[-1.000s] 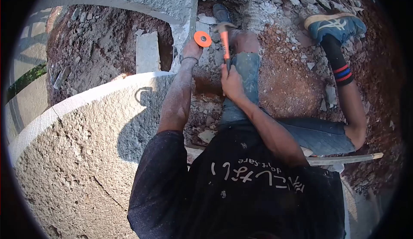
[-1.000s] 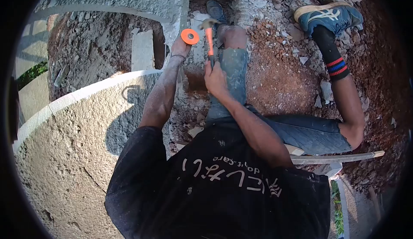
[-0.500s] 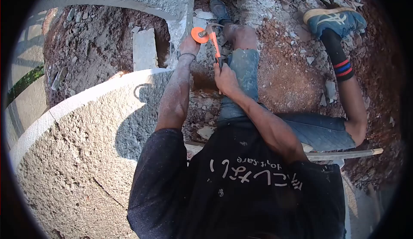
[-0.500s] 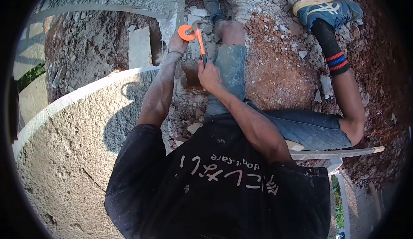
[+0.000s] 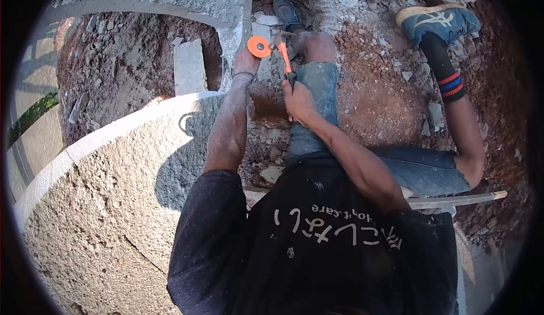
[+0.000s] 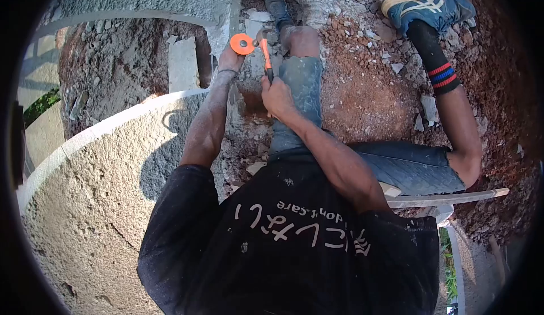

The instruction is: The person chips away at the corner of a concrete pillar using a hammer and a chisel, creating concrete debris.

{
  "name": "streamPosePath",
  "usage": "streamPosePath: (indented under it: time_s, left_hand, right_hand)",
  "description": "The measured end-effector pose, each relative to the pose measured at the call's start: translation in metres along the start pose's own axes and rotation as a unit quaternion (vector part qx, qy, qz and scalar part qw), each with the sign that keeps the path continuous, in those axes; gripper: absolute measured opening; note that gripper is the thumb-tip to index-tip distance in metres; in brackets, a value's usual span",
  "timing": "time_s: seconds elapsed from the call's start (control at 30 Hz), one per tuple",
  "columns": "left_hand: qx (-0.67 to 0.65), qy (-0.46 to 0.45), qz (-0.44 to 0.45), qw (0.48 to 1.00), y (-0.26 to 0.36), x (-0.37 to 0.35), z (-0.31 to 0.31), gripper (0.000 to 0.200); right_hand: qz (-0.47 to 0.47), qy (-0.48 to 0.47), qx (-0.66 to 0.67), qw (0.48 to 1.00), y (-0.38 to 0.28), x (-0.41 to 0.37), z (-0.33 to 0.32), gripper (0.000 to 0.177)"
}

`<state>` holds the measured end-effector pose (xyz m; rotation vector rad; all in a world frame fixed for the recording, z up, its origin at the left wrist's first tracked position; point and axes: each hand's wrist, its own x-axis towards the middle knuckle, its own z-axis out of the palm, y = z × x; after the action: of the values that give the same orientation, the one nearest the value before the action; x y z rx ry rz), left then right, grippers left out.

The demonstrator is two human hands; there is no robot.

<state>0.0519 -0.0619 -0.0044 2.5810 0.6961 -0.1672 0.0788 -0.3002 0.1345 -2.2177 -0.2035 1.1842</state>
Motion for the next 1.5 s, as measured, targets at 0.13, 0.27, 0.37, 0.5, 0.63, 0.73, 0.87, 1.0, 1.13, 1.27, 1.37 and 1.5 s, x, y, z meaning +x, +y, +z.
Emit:
streamPosePath:
  time_s: [0.13, 0.27, 0.37, 0.5, 0.63, 0.73, 0.87, 1.0, 1.13, 1.27, 1.37, 1.5]
  left_hand:
    - [-0.004, 0.019, 0.007, 1.0, -0.004, 0.011, -0.002, 0.027]
    - [-0.011, 0.006, 0.003, 1.0, 0.002, 0.011, -0.01, 0.026]
    - [-0.002, 0.0, -0.027, 1.0, 0.0, 0.013, -0.01, 0.028]
    - [-0.055, -0.009, 0.005, 0.998, 0.013, 0.01, -0.02, 0.03]
    - [-0.005, -0.025, -0.055, 0.998, 0.01, 0.016, -0.02, 0.028]
    - [-0.018, -0.016, -0.009, 1.0, 0.009, 0.014, -0.023, 0.028]
    - [0.002, -0.009, -0.02, 1.0, -0.007, 0.016, -0.009, 0.029]
    - [-0.028, -0.001, 0.009, 1.0, -0.003, 0.028, -0.008, 0.029]
    - [0.005, -0.001, -0.032, 0.999, -0.006, 0.007, -0.005, 0.029]
    - [-0.005, 0.002, -0.002, 1.0, -0.004, 0.015, -0.009, 0.03]
    - [0.013, 0.007, -0.015, 1.0, -0.003, 0.015, -0.012, 0.029]
    - [-0.043, 0.027, 0.005, 0.999, 0.0, 0.022, -0.016, 0.028]
  right_hand:
    - [-0.038, 0.107, 0.398, 0.91, -0.045, -0.028, -0.09, 0.044]
    - [-0.243, 0.331, 0.615, 0.674, -0.077, -0.031, -0.193, 0.041]
    - [-0.211, 0.363, 0.653, 0.63, -0.068, -0.009, -0.134, 0.041]
    - [-0.11, 0.141, 0.0, 0.984, 0.0, 0.012, 0.015, 0.053]
    - [-0.05, 0.113, 0.46, 0.88, -0.06, -0.032, -0.109, 0.042]
    - [-0.188, 0.243, 0.546, 0.78, -0.069, -0.014, -0.188, 0.041]
    - [-0.152, 0.351, 0.611, 0.693, -0.067, -0.006, -0.106, 0.042]
    - [0.008, 0.006, 0.104, 0.995, -0.027, -0.001, -0.01, 0.055]
    - [-0.086, 0.11, 0.471, 0.871, -0.069, -0.036, -0.123, 0.041]
    - [-0.31, 0.193, 0.66, 0.657, -0.046, 0.018, -0.187, 0.04]
    - [-0.068, 0.287, 0.554, 0.778, -0.05, -0.004, -0.072, 0.037]
    - [0.027, 0.001, 0.218, 0.976, -0.02, 0.007, -0.004, 0.04]
